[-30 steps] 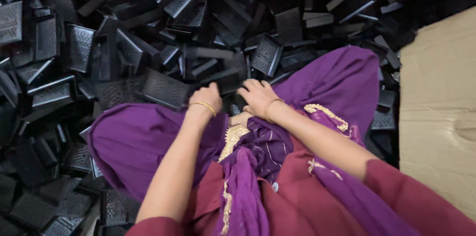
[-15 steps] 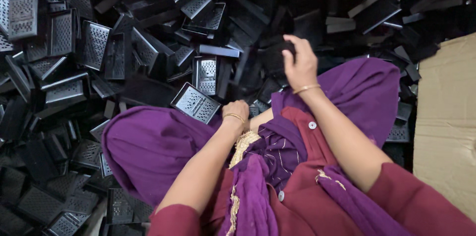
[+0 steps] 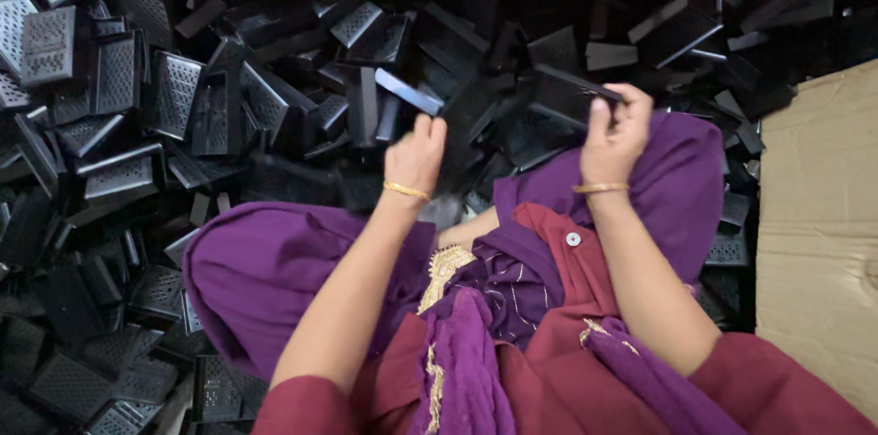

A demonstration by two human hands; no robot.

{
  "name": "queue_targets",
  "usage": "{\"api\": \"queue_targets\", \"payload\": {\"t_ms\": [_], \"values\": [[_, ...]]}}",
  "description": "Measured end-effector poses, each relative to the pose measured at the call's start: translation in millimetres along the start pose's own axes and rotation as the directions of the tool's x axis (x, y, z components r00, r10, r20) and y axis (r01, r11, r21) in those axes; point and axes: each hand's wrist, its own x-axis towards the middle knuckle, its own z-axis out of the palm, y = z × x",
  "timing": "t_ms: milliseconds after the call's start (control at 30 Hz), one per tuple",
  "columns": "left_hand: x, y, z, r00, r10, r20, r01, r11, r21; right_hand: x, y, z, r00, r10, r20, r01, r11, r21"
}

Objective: The person sits on the floor and repeatedly picks up small black plastic parts from a pile. They align and snap the parts together by hand, then place the assembled units into a nearby cardboard box. The process continues with multiple parts handled one at a time.

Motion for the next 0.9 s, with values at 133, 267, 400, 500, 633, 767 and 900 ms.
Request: {"api": "queue_targets", "payload": {"t_ms": [133, 267, 400, 500, 633, 767, 900], "values": [[46, -41, -50, 0.959, -0.206, -0.197, 0.197, 0.978, -0.065, 3, -36, -25, 0.996, -0.037, 0.079, 0.043, 0.996, -0.076], [51, -88, -74, 0.904, -0.32, -0.285, 0.214, 0.913, -0.347, 4, -64, -48, 0.833, 0.004, 0.553, 0.332, 0.797, -0.505], [52, -101, -59, 0.874, -0.414, -0.254, 0.303, 0.873, -0.382, -6, -67, -39, 0.617, 0.119, 0.778, 0.561, 0.627, -0.541], [64, -92, -40, 0.919, -0.259, -0.296, 0.176, 0.944, -0.28, -13, -55, -18, 0.75, 0.137, 0.647, 0.435, 0.635, -0.639], [77, -84, -25, 0.918, -0.197, -0.346, 0.201, 0.979, -0.024, -11, -29, 15, 0.889, 0.171, 0.424, 0.316, 0.441, -0.84], [71, -95, -29, 0.949, -0.251, -0.191, 0.165, 0.912, -0.376, 1, -7, 38, 0.903, 0.259, 0.344, 0.263, 0.302, -0.916], [64, -98, -32, 0.786, -0.602, 0.14, 0.466, 0.429, -0.774, 9, 2, 43, 0.892, 0.347, 0.289, 0.178, 0.318, -0.931]]}}
